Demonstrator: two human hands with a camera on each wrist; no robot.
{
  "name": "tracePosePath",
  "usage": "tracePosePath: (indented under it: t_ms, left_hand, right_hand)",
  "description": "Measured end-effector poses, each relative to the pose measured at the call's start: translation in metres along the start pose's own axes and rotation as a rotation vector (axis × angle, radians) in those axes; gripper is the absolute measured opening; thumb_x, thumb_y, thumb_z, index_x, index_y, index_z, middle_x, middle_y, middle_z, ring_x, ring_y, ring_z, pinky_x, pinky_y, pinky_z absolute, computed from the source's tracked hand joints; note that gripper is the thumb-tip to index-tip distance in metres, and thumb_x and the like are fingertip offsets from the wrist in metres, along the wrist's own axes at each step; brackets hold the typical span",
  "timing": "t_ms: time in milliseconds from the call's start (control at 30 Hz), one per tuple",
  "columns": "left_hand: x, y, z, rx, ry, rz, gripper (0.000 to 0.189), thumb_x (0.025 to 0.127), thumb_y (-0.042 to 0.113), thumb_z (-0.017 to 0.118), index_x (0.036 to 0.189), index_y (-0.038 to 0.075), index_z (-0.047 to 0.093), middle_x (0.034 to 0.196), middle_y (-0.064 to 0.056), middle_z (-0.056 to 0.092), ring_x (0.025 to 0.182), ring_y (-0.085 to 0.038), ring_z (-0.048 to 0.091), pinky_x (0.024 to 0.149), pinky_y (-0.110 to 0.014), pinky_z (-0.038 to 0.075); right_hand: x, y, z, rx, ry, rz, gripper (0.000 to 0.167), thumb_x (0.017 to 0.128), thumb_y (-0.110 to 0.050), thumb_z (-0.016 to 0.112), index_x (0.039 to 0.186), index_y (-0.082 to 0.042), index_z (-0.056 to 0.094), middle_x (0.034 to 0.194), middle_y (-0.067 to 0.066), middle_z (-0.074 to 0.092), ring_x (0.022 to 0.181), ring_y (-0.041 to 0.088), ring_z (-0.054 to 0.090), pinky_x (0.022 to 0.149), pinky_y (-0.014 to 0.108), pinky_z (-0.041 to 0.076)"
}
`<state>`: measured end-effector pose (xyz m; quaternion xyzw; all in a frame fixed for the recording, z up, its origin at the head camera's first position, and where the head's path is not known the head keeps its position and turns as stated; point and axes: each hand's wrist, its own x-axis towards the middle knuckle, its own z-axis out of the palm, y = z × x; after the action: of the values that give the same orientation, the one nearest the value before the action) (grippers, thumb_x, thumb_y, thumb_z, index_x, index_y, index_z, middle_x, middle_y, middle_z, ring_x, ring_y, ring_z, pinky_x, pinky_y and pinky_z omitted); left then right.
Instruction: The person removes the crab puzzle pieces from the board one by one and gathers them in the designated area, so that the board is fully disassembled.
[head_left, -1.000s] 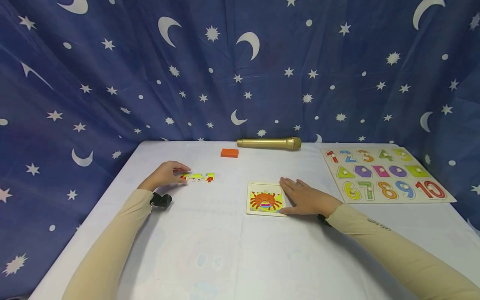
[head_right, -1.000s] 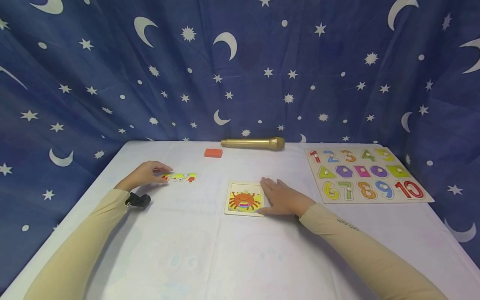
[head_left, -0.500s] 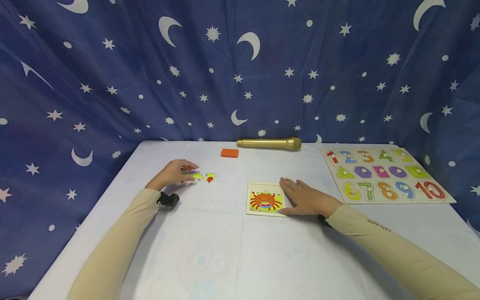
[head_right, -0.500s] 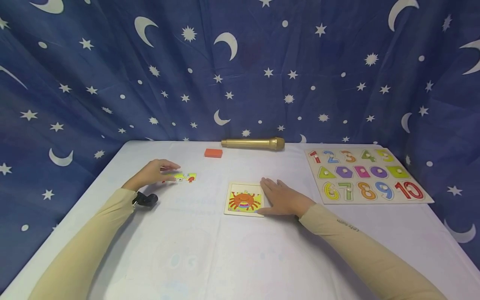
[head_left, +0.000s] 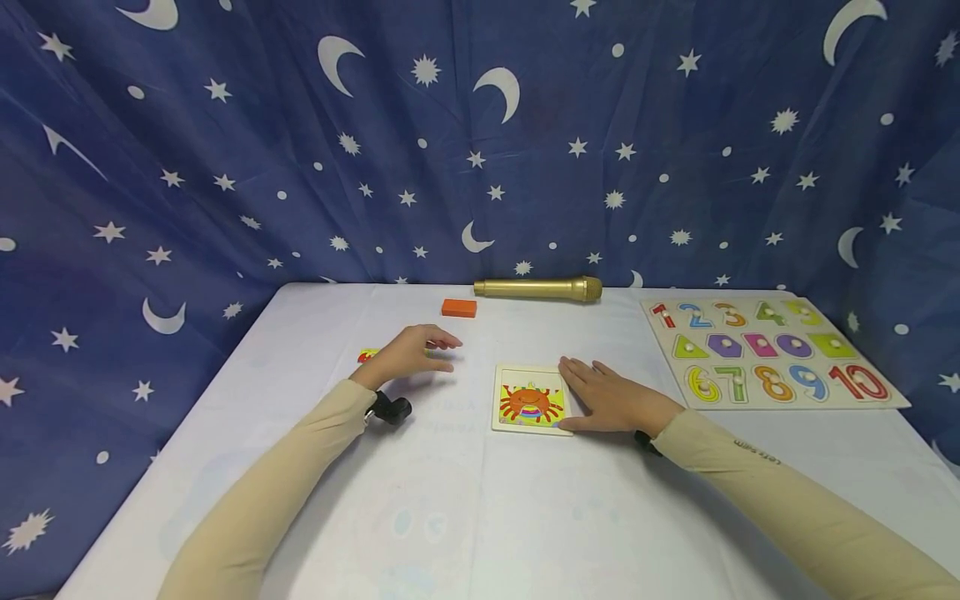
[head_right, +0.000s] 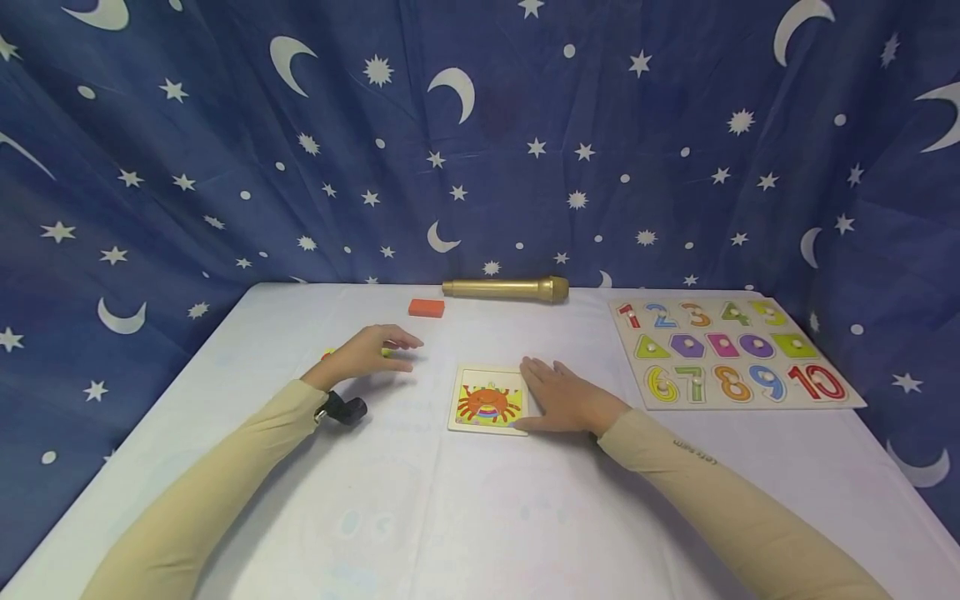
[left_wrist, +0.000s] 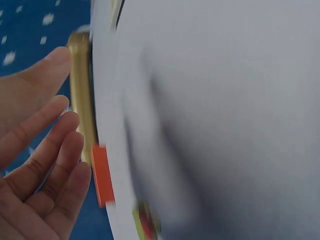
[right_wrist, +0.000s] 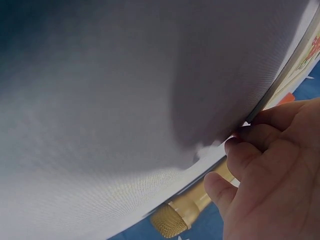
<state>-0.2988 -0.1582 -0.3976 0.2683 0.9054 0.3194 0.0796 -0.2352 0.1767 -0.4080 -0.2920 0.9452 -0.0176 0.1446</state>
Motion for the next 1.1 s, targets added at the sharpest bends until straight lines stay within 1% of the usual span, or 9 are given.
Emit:
tracePosePath:
  t_ms: [267,400,567,700,933,1100]
  left_hand:
    - [0.009,0.030,0.028,0.030,-0.103,0.034,0.039,0.079,0.018,0.076,0.115,0.007,0.066,0.113,-0.007,0.066,0.105,-0.021,0.060,0.097,-0.035,0.046]
    - [0.012,0.041,0.040,0.019,-0.127,0.050,0.038,0.079,0.017,0.076,0.114,0.007,0.067,0.112,-0.007,0.067,0.104,-0.020,0.060,0.094,-0.033,0.048]
    - [0.015,0.051,0.052,0.004,-0.145,0.037,0.038,0.077,0.015,0.077,0.113,0.006,0.067,0.111,-0.006,0.067,0.103,-0.018,0.061,0.093,-0.030,0.048]
    - [0.017,0.056,0.057,0.030,-0.156,0.049,0.037,0.077,0.013,0.077,0.111,0.005,0.067,0.109,-0.006,0.068,0.098,-0.016,0.061,0.090,-0.029,0.049]
    - [0.020,0.062,0.060,0.091,-0.182,0.053,0.034,0.077,0.015,0.077,0.109,0.007,0.068,0.105,-0.004,0.067,0.089,-0.013,0.056,0.083,-0.025,0.048]
    - [0.021,0.064,0.063,0.115,-0.182,0.066,0.033,0.076,0.016,0.078,0.107,0.007,0.069,0.101,-0.003,0.067,0.086,-0.012,0.055,0.080,-0.023,0.047]
  right_hand:
    - [0.000,0.000,0.000,0.000,-0.001,-0.006,0.097,0.085,-0.065,0.050,0.148,0.001,0.019,0.156,0.017,0.018,0.145,0.031,0.018,0.116,0.051,0.016]
    - [0.001,0.000,0.000,0.002,-0.007,-0.002,0.097,0.085,-0.066,0.050,0.148,0.001,0.018,0.156,0.017,0.018,0.145,0.031,0.018,0.116,0.051,0.016]
    - [0.001,0.001,0.000,0.000,-0.013,0.004,0.098,0.084,-0.067,0.049,0.149,0.000,0.018,0.156,0.016,0.017,0.145,0.030,0.017,0.116,0.051,0.016]
    - [0.002,0.001,0.000,0.001,-0.017,0.008,0.099,0.084,-0.068,0.049,0.149,0.000,0.018,0.157,0.016,0.017,0.145,0.030,0.017,0.117,0.051,0.015]
    - [0.002,0.002,0.000,0.005,-0.019,0.007,0.099,0.084,-0.068,0.049,0.149,-0.001,0.017,0.157,0.016,0.017,0.145,0.030,0.017,0.116,0.051,0.015]
    - [0.003,0.001,0.000,0.003,-0.022,0.005,0.099,0.084,-0.068,0.048,0.149,0.000,0.017,0.156,0.017,0.017,0.145,0.031,0.017,0.117,0.051,0.015]
